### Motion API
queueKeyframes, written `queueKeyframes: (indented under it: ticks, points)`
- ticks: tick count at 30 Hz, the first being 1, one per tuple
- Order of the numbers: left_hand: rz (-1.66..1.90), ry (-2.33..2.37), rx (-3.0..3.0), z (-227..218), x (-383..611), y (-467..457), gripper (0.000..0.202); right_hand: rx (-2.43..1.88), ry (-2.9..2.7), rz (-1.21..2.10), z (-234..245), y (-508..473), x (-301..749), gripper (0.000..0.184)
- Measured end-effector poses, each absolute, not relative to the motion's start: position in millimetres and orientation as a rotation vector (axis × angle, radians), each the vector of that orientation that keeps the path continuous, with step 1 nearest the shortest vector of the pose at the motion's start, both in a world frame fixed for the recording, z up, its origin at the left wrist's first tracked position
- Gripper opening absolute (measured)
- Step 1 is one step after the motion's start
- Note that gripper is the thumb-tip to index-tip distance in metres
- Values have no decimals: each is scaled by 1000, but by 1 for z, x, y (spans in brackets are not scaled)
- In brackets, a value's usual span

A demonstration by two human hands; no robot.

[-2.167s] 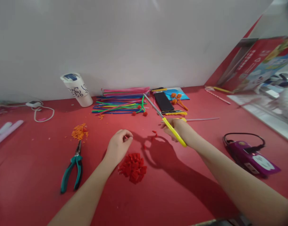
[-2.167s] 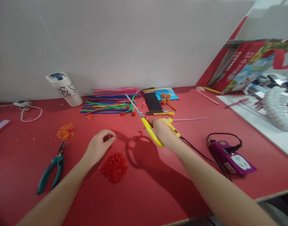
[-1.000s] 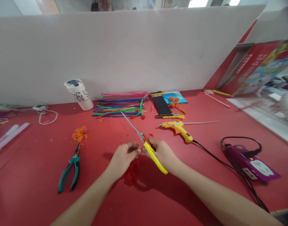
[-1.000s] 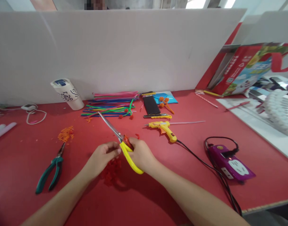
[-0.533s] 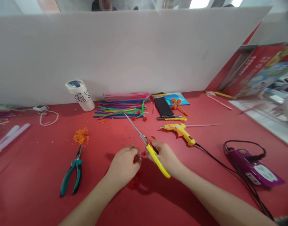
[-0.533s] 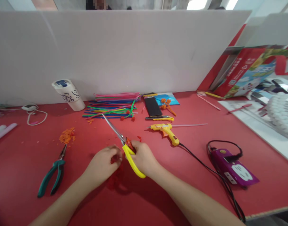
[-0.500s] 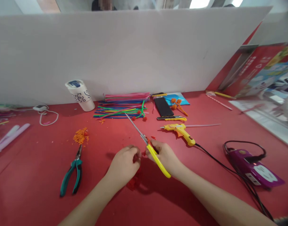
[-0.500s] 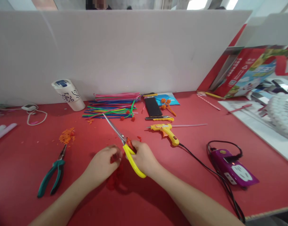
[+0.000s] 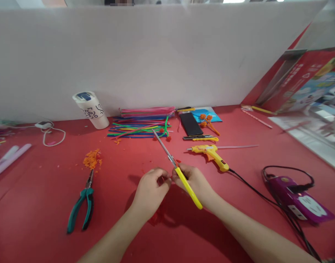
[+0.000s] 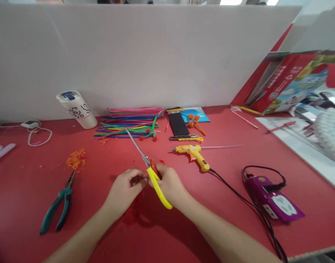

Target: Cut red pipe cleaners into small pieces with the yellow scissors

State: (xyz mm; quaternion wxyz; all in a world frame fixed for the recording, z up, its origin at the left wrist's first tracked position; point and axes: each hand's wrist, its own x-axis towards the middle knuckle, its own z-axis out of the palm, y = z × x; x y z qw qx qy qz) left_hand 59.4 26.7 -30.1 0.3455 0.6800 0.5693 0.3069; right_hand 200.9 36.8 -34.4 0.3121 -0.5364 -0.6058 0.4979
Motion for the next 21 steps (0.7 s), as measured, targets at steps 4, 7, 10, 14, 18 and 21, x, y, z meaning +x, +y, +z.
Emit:
queueKeyframes:
  ticks: [4,7,10,14,18,21]
  points:
    - [810,1474,1847,-35,55,24,9,-1438,-1578,1341,-35,36,198,3]
    - [783,1476,1918,-36,53,23,9,-1449,-1567,1348,-37,35,196,2]
    - [763,1489,1946,-36,52,22,9,-1445,-1568,1350,-39,36,195,3]
    - [751,1500,1932,-37,53,21,9,-1432,-1576,1339,-39,36,195,4]
    - [792,1486,1886,-39,54,21,8,-1432,-1576,1334,-39,34,197,5]
    - [830,1446,1811,-39,54,21,7,-1443,-1573,1356,-39,33,198,3]
